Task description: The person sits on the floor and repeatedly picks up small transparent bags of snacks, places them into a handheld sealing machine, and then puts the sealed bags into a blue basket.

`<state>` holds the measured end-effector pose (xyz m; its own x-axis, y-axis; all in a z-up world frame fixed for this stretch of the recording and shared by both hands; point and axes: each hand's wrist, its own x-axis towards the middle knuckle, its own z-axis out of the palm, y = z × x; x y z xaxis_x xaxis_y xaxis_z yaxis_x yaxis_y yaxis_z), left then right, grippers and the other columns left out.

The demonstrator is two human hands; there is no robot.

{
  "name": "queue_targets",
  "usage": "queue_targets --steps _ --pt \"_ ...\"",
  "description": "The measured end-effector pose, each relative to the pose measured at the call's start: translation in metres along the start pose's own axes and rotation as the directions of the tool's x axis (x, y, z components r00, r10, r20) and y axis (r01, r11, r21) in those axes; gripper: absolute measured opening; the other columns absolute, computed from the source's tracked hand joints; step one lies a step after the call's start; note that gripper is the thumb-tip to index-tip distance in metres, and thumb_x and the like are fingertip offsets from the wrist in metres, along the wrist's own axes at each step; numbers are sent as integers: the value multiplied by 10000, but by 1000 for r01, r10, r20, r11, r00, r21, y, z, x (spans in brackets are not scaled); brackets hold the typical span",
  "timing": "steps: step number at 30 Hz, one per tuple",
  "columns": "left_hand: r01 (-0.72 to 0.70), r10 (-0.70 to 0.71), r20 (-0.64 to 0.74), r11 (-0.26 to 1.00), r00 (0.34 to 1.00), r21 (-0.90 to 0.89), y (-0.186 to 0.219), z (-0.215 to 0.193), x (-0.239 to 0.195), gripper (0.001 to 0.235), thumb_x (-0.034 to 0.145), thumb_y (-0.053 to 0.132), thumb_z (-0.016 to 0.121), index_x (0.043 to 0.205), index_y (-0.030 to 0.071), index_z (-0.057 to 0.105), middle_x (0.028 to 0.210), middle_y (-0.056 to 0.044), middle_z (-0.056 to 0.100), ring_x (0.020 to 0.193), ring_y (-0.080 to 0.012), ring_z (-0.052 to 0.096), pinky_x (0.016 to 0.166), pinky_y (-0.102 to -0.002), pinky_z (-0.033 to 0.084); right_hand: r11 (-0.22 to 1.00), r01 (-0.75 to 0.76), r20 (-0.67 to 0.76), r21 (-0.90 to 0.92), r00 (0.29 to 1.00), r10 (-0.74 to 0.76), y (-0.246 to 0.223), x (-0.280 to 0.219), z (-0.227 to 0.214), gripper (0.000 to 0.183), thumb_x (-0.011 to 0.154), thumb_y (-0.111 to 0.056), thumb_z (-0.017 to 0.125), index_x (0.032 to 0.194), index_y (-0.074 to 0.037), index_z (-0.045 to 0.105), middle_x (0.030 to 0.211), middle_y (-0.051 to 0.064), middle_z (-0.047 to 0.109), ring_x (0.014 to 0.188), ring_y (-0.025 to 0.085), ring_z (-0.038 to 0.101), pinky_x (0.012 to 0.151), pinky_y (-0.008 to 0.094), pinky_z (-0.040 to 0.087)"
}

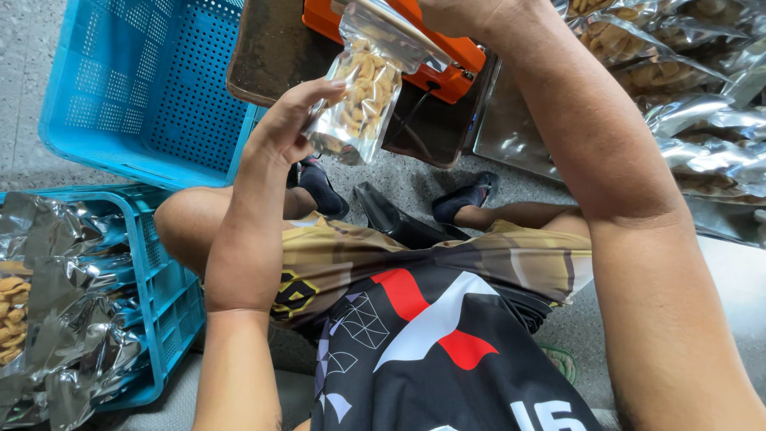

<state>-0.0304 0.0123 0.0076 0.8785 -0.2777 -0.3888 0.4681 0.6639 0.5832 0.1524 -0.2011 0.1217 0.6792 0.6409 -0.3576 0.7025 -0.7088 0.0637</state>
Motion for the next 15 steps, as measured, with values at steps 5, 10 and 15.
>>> queue_targets --steps 5,10,15 --pt "-45 42 61 998 997 50 4 5 -23 660 893 251 741 1420 -78 519 1171 -163 701 943 -172 752 763 -264 643 987 76 -75 143 995 -65 2 -7 -1 383 1117 -390 567 1113 -59 760 775 178 741 586 287 697 489 421 559" --pt "-120 99 234 990 967 75 13 18 -40 811 859 228 708 1550 -45 384 1292 -181 639 1057 -193 702 845 -276 616 888 283 -206 363 953 -220 7 -13 -5 453 1084 -482 639 1217 -59 734 947 174 760 760 254 725 571 395 591" --pt "-296 263 364 954 894 37 24 29 -54 813 873 116 731 1593 -27 383 1498 -185 571 1374 -214 605 1187 -319 509 757 220 -35 616 967 -253 1 -27 -26 363 1092 -377 609 1201 -40 690 989 138 740 806 217 739 646 358 650"
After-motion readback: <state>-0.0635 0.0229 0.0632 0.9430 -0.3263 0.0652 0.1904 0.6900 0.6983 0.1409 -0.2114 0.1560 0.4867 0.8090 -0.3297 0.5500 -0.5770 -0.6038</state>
